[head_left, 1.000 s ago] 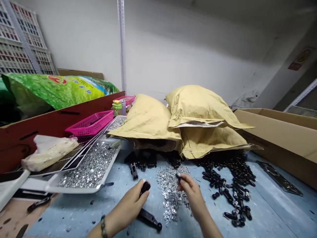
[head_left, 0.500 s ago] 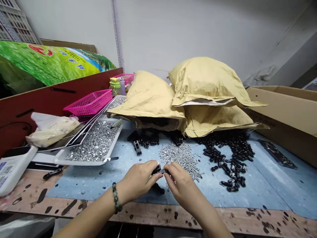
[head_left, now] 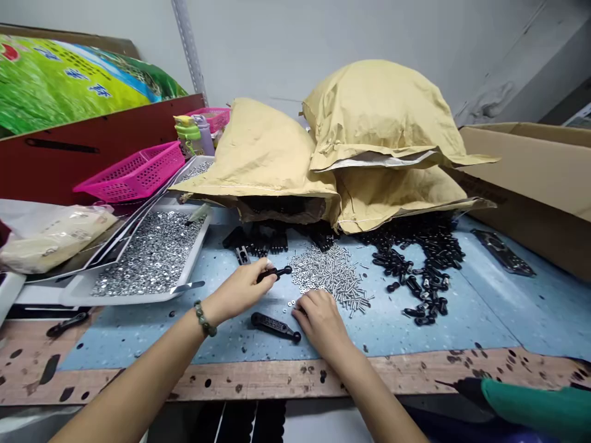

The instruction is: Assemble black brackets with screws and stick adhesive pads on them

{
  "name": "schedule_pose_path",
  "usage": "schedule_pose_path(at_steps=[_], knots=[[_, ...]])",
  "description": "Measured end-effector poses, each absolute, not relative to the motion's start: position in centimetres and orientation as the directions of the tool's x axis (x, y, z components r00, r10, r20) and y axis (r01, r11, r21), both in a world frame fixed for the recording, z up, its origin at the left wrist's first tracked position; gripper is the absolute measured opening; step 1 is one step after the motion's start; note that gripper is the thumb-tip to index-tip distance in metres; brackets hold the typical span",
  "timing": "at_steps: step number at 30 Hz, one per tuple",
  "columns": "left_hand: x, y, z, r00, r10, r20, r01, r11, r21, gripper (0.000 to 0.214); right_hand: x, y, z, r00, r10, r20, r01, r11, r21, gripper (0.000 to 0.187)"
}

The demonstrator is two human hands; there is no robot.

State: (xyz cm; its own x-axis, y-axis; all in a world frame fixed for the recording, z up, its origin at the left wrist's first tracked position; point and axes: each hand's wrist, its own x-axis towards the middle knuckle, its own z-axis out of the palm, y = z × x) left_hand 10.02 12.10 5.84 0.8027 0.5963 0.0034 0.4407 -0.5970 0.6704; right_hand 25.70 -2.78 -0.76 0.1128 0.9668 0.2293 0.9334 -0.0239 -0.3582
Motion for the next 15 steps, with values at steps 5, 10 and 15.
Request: schedule_pose_path(at_steps=[5, 10, 15], knots=[[10.3, 12.6, 4.9, 0.843, 0.538, 0.012, 0.375, -0.603, 0.704, 0.017, 25.0, -2.0, -0.3, 0.187, 0.948, 0.257, 0.913, -0.071, -0.402, 0.005], [10.2, 13.1, 3.8, 0.883, 0.469, 0.023, 0.314, -0.626, 0.714, 0.020, 25.0, -1.0, -0.1, 0.118, 0.959, 0.256, 0.932, -0.018, -0.363, 0.005], [9.5, 12.9, 2.9, 0.942, 0.335, -0.024, 0.251, -0.654, 0.714, 0.021, 25.8, -1.9, -0.1, 0.204, 0.934, 0.292, 0.872, -0.038, -0.488, 0.020]])
